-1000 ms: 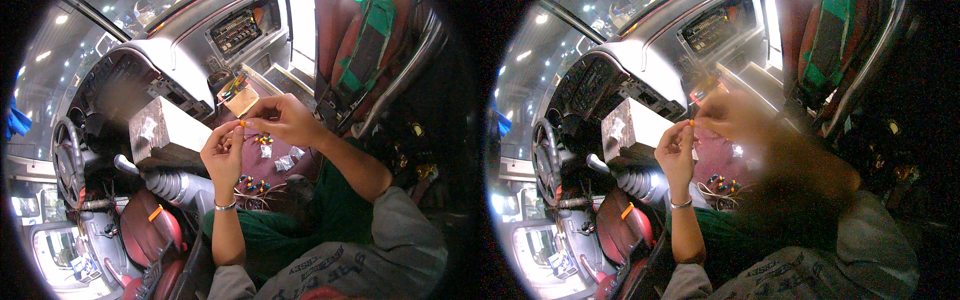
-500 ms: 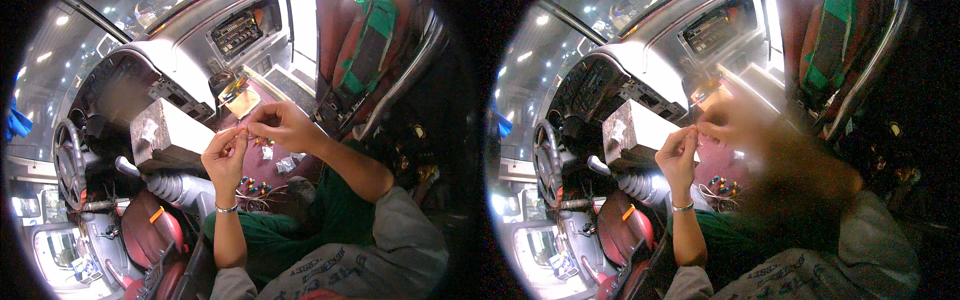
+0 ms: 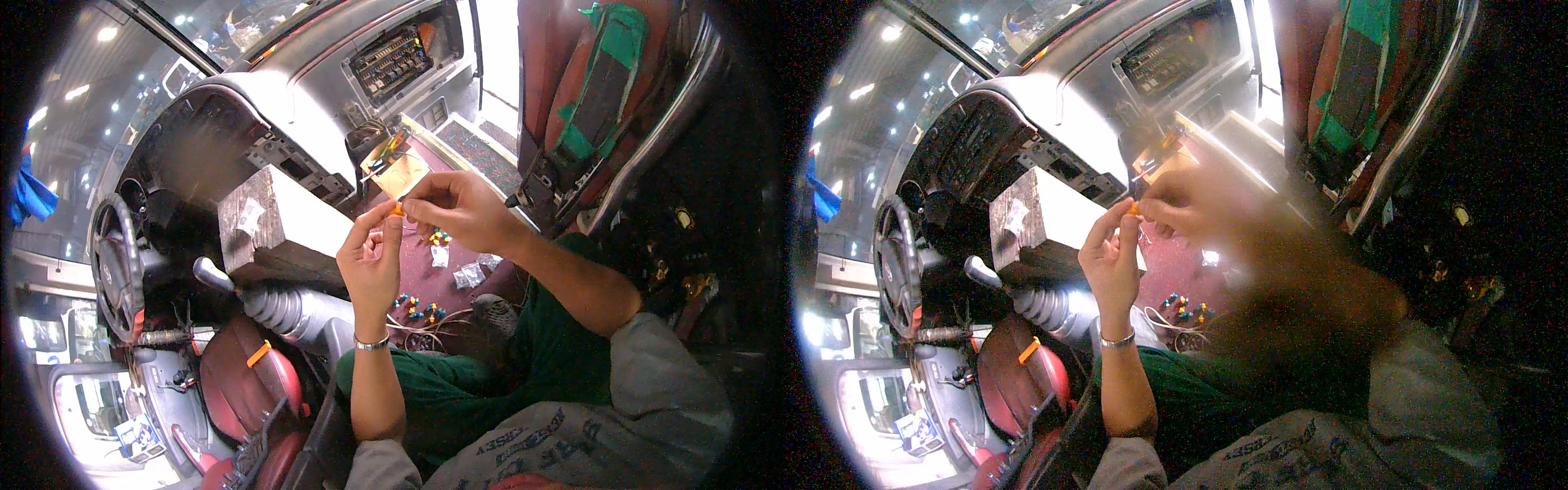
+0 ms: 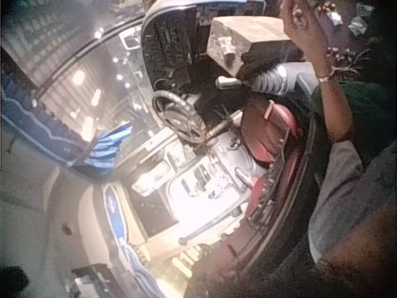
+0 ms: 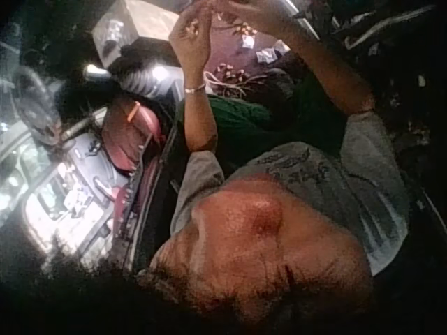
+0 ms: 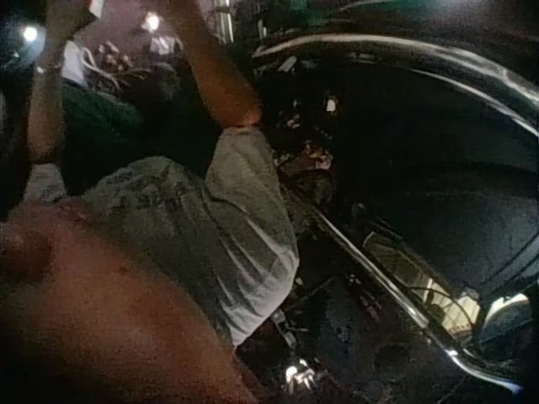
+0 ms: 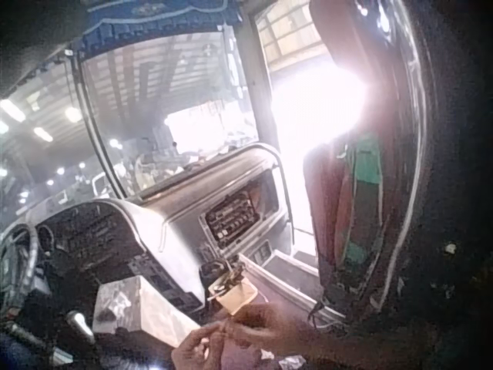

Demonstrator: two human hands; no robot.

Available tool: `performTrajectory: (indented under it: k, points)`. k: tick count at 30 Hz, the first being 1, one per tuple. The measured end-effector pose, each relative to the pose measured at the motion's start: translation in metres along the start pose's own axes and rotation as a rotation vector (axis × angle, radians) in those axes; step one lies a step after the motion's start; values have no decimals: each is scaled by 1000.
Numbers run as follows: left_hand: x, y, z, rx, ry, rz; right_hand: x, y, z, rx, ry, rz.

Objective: The person sits on the floor of a vehicle cabin and repeatedly picks up small colored plastic wire connectors and clear plastic bags. They insert the connectors into the bags one by one and place the filled bags on the floor.

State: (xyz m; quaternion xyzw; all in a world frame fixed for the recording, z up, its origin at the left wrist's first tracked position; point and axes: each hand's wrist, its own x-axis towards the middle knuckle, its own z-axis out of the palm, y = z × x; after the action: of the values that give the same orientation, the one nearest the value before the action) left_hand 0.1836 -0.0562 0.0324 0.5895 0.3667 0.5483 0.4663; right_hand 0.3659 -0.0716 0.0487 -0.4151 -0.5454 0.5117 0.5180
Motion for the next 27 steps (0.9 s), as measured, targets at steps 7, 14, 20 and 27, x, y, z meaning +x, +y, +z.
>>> performTrajectory:
  k: [7,14,20,27]
  points:
    - [3,-8,-4,226,-15,273,4,2,-11,-50,-13,136]
    - [1,-7,-4,191,-32,189,-2,-2,-7,-116,-19,-84]
    - [-1,-4,0,81,-46,106,-5,-14,-16,-395,-73,-267]
    - [-3,-5,2,118,-13,71,-8,-9,-9,-352,-18,-216]
